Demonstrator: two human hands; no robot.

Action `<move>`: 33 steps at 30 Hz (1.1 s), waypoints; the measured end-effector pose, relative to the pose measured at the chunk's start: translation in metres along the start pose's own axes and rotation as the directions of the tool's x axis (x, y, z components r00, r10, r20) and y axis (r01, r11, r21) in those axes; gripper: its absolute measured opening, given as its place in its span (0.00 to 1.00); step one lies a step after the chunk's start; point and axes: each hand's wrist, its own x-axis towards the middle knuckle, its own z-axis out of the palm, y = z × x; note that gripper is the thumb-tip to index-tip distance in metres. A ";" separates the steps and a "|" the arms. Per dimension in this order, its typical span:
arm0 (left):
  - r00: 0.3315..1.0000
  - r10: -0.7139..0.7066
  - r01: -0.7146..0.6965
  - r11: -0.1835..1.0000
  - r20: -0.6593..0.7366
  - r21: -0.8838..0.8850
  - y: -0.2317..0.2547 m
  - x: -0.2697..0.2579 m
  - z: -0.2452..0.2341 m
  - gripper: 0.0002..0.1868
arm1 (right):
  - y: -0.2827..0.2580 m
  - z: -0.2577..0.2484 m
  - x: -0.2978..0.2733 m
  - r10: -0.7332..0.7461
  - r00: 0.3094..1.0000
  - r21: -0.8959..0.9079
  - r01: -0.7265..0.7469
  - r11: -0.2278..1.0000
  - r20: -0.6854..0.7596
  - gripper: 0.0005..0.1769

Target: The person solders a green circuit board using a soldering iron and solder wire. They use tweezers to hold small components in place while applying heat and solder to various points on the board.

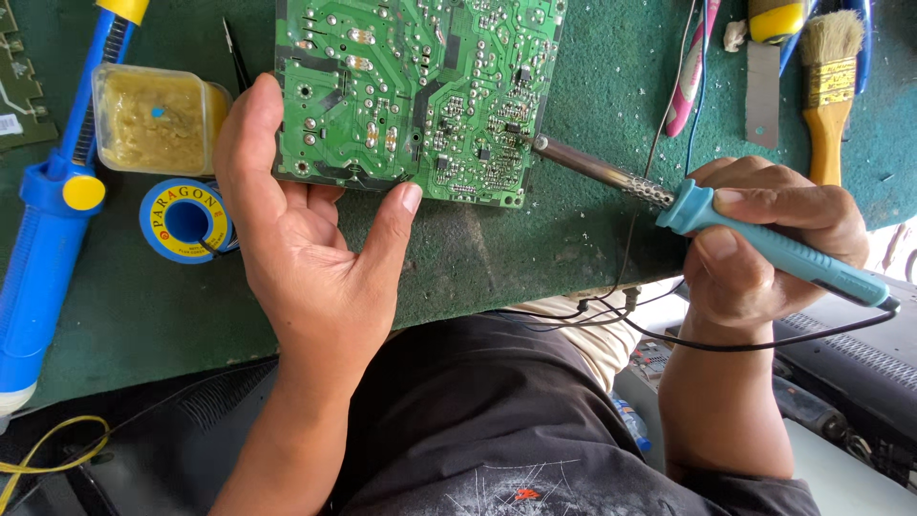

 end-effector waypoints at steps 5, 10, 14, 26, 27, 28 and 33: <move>1.000 0.008 -0.009 1.000 0.010 0.016 0.000 0.000 -0.001 0.42 | 0.004 0.001 0.005 -0.055 0.997 0.063 0.059 0.996 -0.053 0.09; 1.000 0.014 -0.014 0.998 0.009 0.068 0.006 0.001 0.001 0.43 | 0.009 -0.005 0.001 0.000 0.983 0.124 0.022 0.992 -0.182 0.09; 0.995 0.070 -0.090 0.933 0.069 0.349 0.020 -0.001 0.000 0.42 | 0.013 -0.003 0.001 -0.027 0.964 0.143 0.067 0.987 -0.265 0.12; 0.922 0.377 -0.310 0.580 0.089 0.753 0.064 -0.017 -0.036 0.20 | 0.001 0.009 0.003 -0.020 0.935 0.114 0.064 0.991 -0.354 0.17; 0.891 0.451 -0.288 0.481 0.047 0.828 0.064 -0.017 -0.041 0.28 | -0.004 0.012 0.004 0.030 0.949 0.140 0.016 0.990 -0.315 0.16; 0.888 0.456 -0.292 0.481 0.049 0.827 0.055 -0.017 -0.048 0.28 | -0.009 0.016 0.007 0.024 0.948 0.138 0.021 0.990 -0.319 0.16; 0.918 0.394 -0.280 0.558 0.047 0.781 0.022 -0.007 -0.063 0.19 | -0.040 0.052 0.014 0.028 0.999 0.376 -0.011 0.927 -0.041 0.13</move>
